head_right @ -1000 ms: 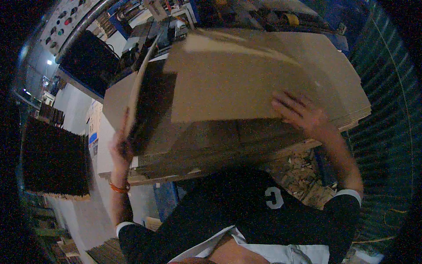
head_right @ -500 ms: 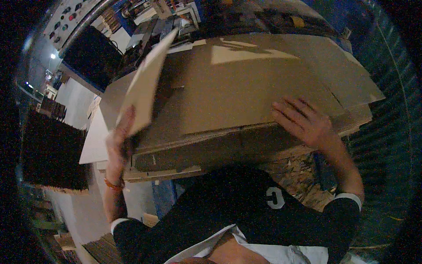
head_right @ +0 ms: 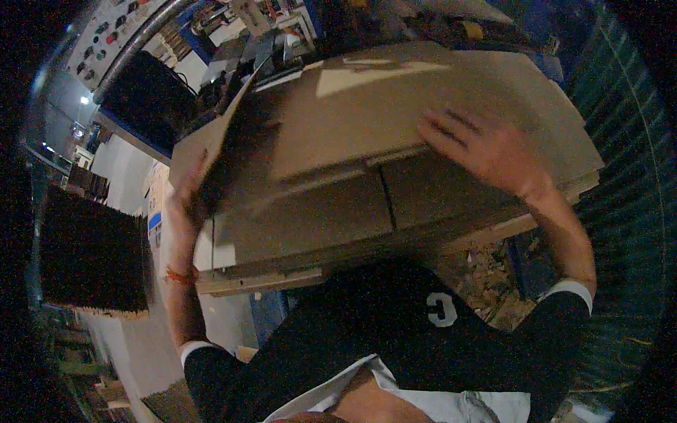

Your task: The person repeatedly picks up flat cardboard sheets from a stack and places them onto a machine or conveyor. The hands align and transfer each sheet one at a time in a continuous loop.

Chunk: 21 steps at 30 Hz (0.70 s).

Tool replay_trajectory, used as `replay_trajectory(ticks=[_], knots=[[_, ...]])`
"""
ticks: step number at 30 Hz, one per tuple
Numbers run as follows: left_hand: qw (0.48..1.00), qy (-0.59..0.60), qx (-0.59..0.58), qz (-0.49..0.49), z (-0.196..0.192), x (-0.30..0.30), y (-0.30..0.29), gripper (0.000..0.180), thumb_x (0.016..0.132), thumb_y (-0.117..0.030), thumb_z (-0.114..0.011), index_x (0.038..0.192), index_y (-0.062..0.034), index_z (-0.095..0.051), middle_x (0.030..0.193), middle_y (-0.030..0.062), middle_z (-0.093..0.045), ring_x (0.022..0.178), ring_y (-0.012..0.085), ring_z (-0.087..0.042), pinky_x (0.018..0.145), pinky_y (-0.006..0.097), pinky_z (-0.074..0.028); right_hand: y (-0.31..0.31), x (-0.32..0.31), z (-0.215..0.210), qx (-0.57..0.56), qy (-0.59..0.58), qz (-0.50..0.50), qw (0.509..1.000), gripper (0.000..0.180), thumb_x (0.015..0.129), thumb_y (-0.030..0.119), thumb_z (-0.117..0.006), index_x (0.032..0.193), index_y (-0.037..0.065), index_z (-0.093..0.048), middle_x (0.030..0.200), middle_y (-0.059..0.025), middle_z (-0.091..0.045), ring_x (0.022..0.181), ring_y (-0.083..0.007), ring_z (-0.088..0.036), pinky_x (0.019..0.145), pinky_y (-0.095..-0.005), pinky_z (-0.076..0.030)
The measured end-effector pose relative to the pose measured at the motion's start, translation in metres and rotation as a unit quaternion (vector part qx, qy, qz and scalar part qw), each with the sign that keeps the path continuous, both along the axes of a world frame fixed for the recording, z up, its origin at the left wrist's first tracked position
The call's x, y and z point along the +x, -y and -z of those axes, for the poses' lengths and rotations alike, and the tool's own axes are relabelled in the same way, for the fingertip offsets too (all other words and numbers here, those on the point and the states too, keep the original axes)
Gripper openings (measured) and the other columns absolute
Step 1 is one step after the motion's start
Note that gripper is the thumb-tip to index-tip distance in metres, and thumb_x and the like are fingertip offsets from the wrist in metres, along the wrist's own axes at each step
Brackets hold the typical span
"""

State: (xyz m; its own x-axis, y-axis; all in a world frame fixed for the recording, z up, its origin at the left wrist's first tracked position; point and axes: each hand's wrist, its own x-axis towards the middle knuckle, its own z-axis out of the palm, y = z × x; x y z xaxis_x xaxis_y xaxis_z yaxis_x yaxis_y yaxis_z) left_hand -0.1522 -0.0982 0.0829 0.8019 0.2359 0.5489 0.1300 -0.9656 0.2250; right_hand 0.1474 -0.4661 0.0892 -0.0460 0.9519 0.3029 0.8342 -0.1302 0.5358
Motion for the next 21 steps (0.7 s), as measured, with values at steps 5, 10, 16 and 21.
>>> replay_trajectory(ticks=[5,10,16,21], knots=[[0.996,-0.064,-0.017,0.051,0.069,0.014,0.028,0.042,0.087,-0.007,-0.04,0.127,-0.0131,-0.052,0.136,0.011,-0.043,0.127,0.0288,-0.039,0.106,0.038,-0.03,0.001,0.013,0.061,-0.044,-0.02,-0.009,0.999,0.051,0.081,0.016,-0.047,0.131,0.012,-0.041,0.134,-0.007,-0.044,0.11,-0.0298,-0.053,0.086,-0.0397,-0.049],[0.992,-0.054,0.091,0.061,0.079,0.045,0.001,0.049,0.083,-0.007,-0.043,0.132,-0.0123,-0.044,0.135,0.0134,-0.042,0.123,0.0312,-0.042,0.105,0.041,-0.033,-0.013,0.04,0.096,-0.071,-0.073,0.018,0.995,0.051,0.082,0.014,-0.046,0.132,0.016,-0.041,0.137,-0.0077,-0.041,0.115,-0.0286,-0.05,0.083,-0.0354,-0.051],[0.994,-0.022,0.086,0.057,0.076,0.093,-0.04,0.049,0.084,-0.006,-0.043,0.133,-0.0116,-0.042,0.135,0.0133,-0.042,0.123,0.0308,-0.042,0.104,0.042,-0.034,-0.065,0.079,0.088,-0.065,-0.109,0.056,0.99,0.048,0.085,0.01,-0.043,0.132,0.015,-0.04,0.137,-0.0064,-0.042,0.117,-0.0306,-0.048,0.092,-0.0391,-0.045],[0.982,-0.043,0.181,-0.029,0.077,0.148,-0.084,0.051,0.087,-0.011,-0.041,0.137,-0.0143,-0.034,0.134,0.009,-0.043,0.124,0.0267,-0.04,0.104,0.045,-0.031,-0.112,0.11,0.093,-0.017,-0.199,0.139,0.97,0.05,0.083,0.005,-0.043,0.133,0.014,-0.04,0.138,-0.0051,-0.041,0.121,-0.0306,-0.044,0.097,-0.0431,-0.039]])
